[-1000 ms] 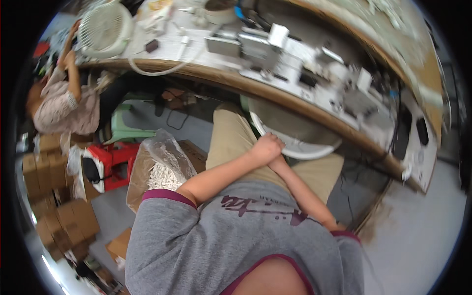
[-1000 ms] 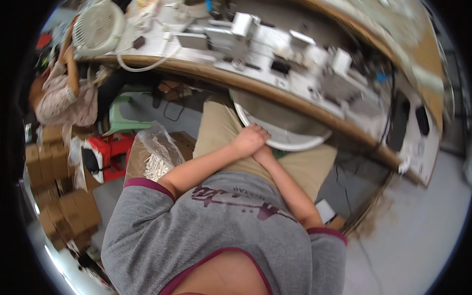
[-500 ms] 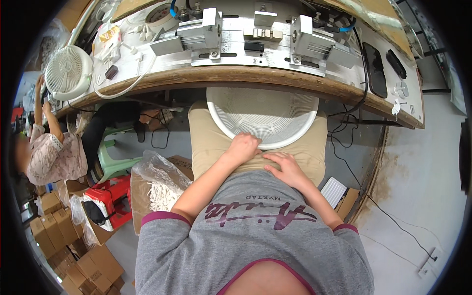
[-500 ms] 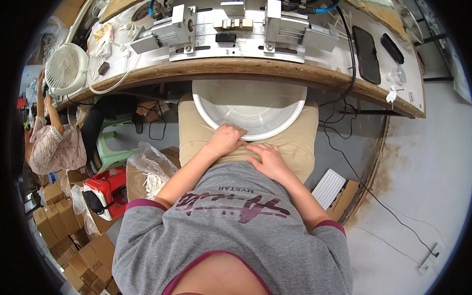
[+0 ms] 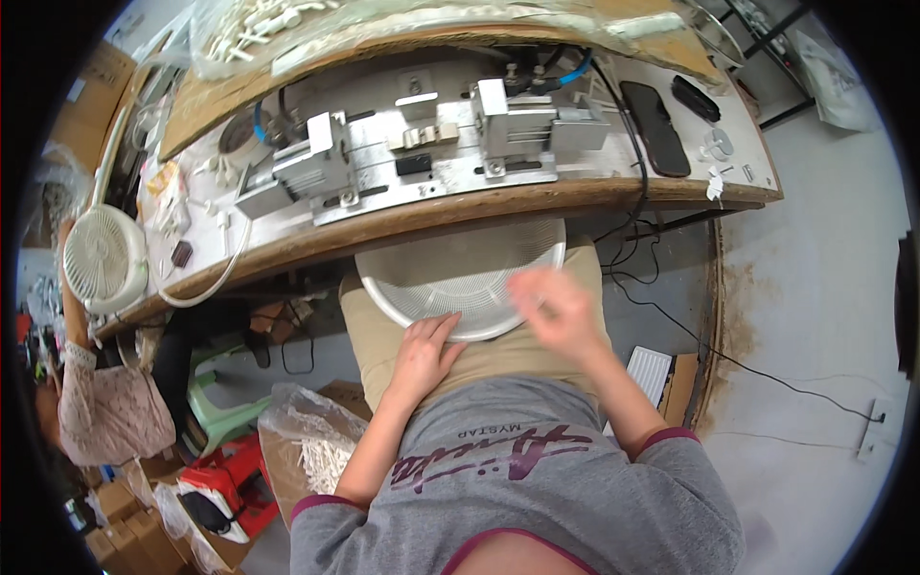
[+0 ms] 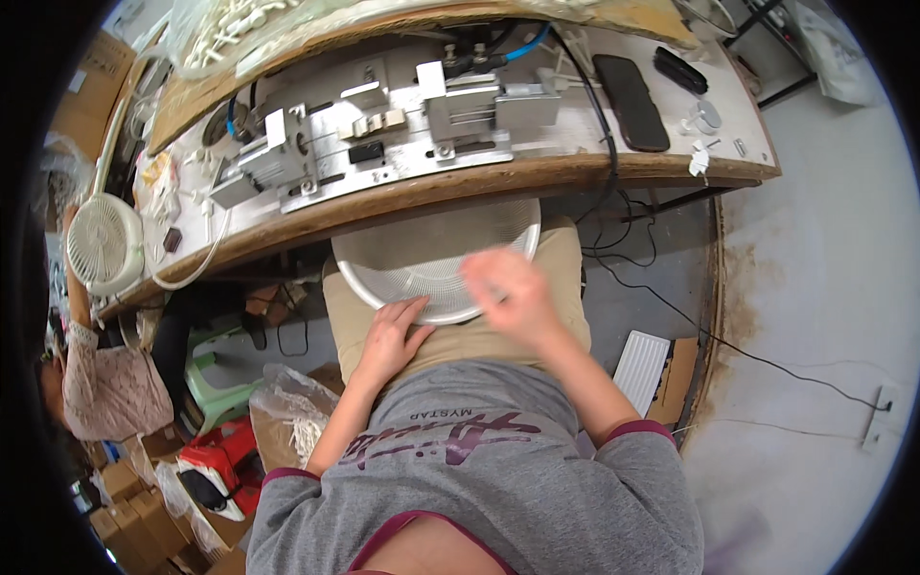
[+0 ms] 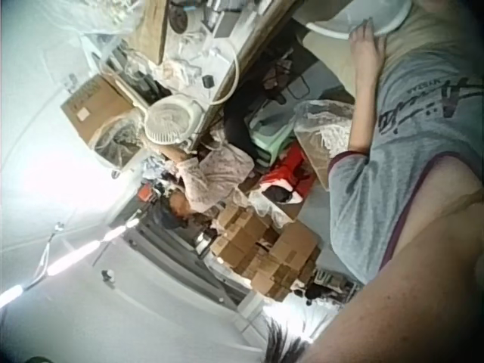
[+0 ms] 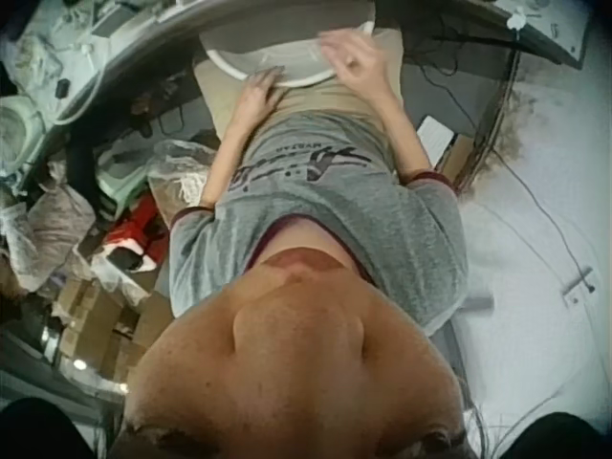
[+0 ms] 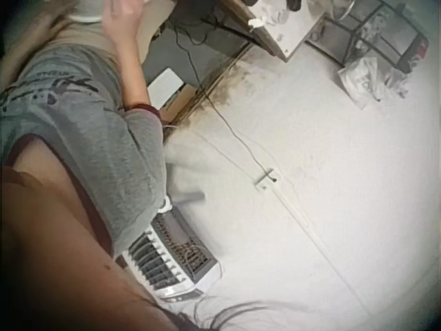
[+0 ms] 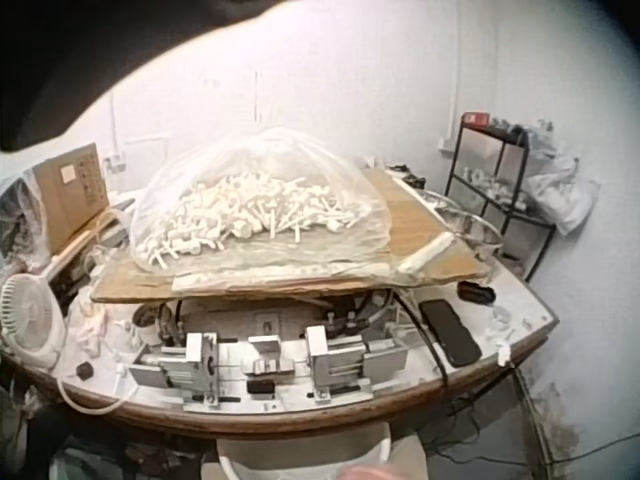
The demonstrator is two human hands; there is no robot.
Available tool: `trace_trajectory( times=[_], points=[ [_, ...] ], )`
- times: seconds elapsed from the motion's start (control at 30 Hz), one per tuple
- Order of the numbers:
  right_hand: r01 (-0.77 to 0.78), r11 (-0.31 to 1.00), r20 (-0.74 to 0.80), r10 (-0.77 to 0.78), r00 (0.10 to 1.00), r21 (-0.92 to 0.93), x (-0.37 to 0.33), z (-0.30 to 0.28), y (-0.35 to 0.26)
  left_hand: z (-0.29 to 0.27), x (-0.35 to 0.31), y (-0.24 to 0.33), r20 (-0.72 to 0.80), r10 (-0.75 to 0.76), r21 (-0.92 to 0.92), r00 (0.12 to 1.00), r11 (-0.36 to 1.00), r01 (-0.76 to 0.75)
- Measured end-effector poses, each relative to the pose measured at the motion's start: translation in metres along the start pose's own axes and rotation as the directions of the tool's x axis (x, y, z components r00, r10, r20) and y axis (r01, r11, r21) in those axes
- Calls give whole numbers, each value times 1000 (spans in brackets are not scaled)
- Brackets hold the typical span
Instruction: Assembling small white plastic pump or sprayer components using a benchtop pneumatic assembly press.
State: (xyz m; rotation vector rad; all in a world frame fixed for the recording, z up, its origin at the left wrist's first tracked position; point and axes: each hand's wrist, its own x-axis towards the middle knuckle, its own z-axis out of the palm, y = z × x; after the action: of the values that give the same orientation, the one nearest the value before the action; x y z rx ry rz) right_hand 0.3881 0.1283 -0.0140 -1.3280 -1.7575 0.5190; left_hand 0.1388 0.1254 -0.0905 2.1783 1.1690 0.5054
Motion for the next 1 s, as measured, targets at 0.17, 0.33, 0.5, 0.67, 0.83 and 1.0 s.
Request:
trace_trajectory(
  times=[0.17, 0.33, 0.5, 0.67, 0.83, 1.0],
  points=[
    [-292, 912, -609, 60, 791, -289, 69, -114, 92, -11, 13, 12, 33, 112, 40, 993, 993, -113],
    [-552, 704, -557, 264, 788, -447, 116, -168, 165, -8, 22, 29, 55, 165, -14, 985, 986, -164],
    [-648, 561, -555, 359, 751, -515, 149, -161, 175, -12, 19, 31, 67, 211, -28, 975, 977, -209],
    [-710, 535, -582, 424, 694, -458, 155, -166, 174, -42, 34, 35, -4, 301, 13, 954, 954, -301],
    [-699, 594, -568, 439, 696, -397, 153, -168, 178, -140, 105, 58, -328, 578, 274, 747, 815, -510],
    [-612, 693, -595, 323, 736, -381, 131, -173, 173, -249, 194, 66, -618, 509, 315, 600, 859, -404]
  ],
)
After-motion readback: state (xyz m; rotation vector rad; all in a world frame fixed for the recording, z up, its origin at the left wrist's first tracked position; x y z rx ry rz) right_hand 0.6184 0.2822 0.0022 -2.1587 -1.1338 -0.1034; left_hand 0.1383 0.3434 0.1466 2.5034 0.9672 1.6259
